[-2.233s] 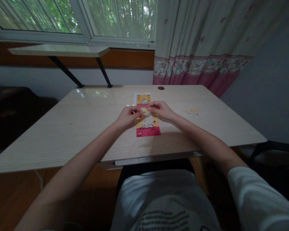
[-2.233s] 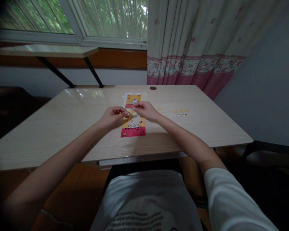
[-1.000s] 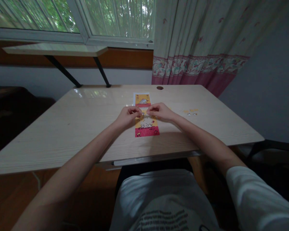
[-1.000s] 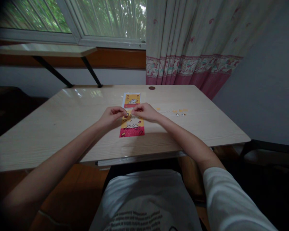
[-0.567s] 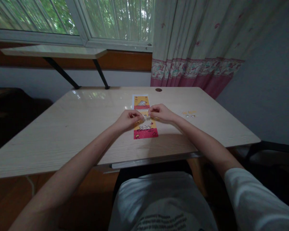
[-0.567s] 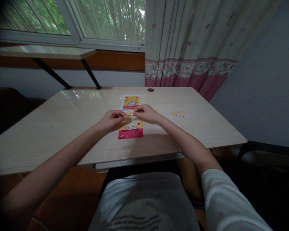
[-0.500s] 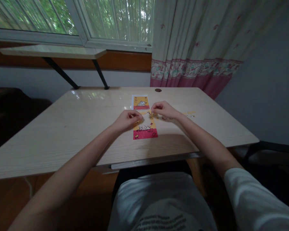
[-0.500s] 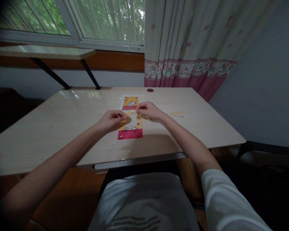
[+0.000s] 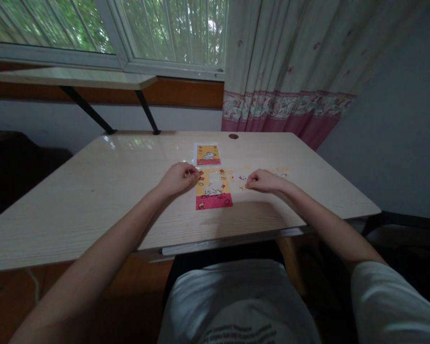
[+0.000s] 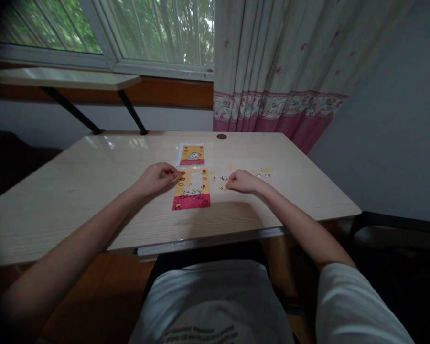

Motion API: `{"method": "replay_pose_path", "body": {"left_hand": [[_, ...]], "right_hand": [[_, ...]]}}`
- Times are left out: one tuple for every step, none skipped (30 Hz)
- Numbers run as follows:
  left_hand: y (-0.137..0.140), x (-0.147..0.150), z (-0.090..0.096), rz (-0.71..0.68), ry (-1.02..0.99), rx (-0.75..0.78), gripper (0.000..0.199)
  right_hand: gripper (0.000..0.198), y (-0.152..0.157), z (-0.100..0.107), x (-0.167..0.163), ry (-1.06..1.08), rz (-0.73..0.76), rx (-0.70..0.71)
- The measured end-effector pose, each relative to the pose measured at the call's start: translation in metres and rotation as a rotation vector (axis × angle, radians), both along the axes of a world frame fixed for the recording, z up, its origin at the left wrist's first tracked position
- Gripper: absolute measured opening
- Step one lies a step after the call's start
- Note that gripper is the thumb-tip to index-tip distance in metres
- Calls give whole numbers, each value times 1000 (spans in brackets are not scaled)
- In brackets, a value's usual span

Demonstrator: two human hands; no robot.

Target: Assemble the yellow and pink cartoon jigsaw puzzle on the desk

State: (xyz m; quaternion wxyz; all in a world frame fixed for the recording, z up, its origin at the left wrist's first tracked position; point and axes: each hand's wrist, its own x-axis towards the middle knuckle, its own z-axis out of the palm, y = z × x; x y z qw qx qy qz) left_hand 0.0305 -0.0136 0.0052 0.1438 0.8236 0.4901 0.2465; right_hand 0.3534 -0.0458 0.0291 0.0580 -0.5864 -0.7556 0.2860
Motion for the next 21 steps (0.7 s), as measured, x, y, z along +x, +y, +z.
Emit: {"method": "replay_pose_path", "body": {"left_hand": [[0, 0, 0, 0, 19, 10, 24], [1, 0, 0, -3, 32, 18, 24], [1, 0, -1, -5, 40, 23, 24], [1, 0, -1, -7, 46, 27, 24], [2, 0, -1, -8, 50, 29, 24], [1, -1, -1, -8, 53, 32, 24], [1, -1, -1, -6, 57, 32, 24], [1, 0, 0, -1, 59, 32, 24], [1, 0, 0, 4, 62, 32, 24], [1, 0, 0, 8, 65, 33, 24], [1, 0, 0, 9, 69, 34, 24], [1, 0, 0, 9, 71, 35, 24], [1, 0, 0, 10, 72, 36, 24], [1, 0, 0, 10, 72, 36, 24], [1, 0, 0, 9, 72, 35, 24], [1, -1, -1, 11, 71, 33, 24], [2, 0, -1, 13, 70, 31, 25], [2, 0, -2, 13, 69, 28, 25], [2, 0, -2, 10, 68, 25, 26], [2, 0, -2, 6, 65, 22, 27], [1, 0, -2, 3, 61, 20, 27]], "right_hand": [[19, 0, 2, 0, -38, 15, 24], [19, 0, 5, -1, -72, 33, 54], [18, 1, 8, -2, -96, 51, 87], [16, 3, 11, -4, -106, 69, 122], [14, 5, 13, -7, -105, 84, 154], [13, 8, 15, -10, -97, 99, 178], [14, 11, 16, -15, -84, 114, 193], [15, 14, 16, -20, -73, 131, 199], [17, 18, 16, -25, -66, 147, 198], [18, 21, 15, -30, -66, 161, 190], [20, 25, 13, -34, -73, 174, 181], [22, 29, 11, -38, -86, 184, 174], [23, 33, 10, -41, -104, 190, 170], [25, 36, 8, -43, -124, 192, 163], [27, 39, 7, -44, -141, 193, 154], [28, 41, 6, -44, -152, 195, 141], [29, 43, 6, -44, -158, 196, 129], [30, 44, 5, -43, -160, 196, 122], [32, 45, 5, -42, -158, 196, 121], [33, 46, 4, -41, -154, 197, 125], [34, 46, 4, -41, -149, 199, 133]]}}
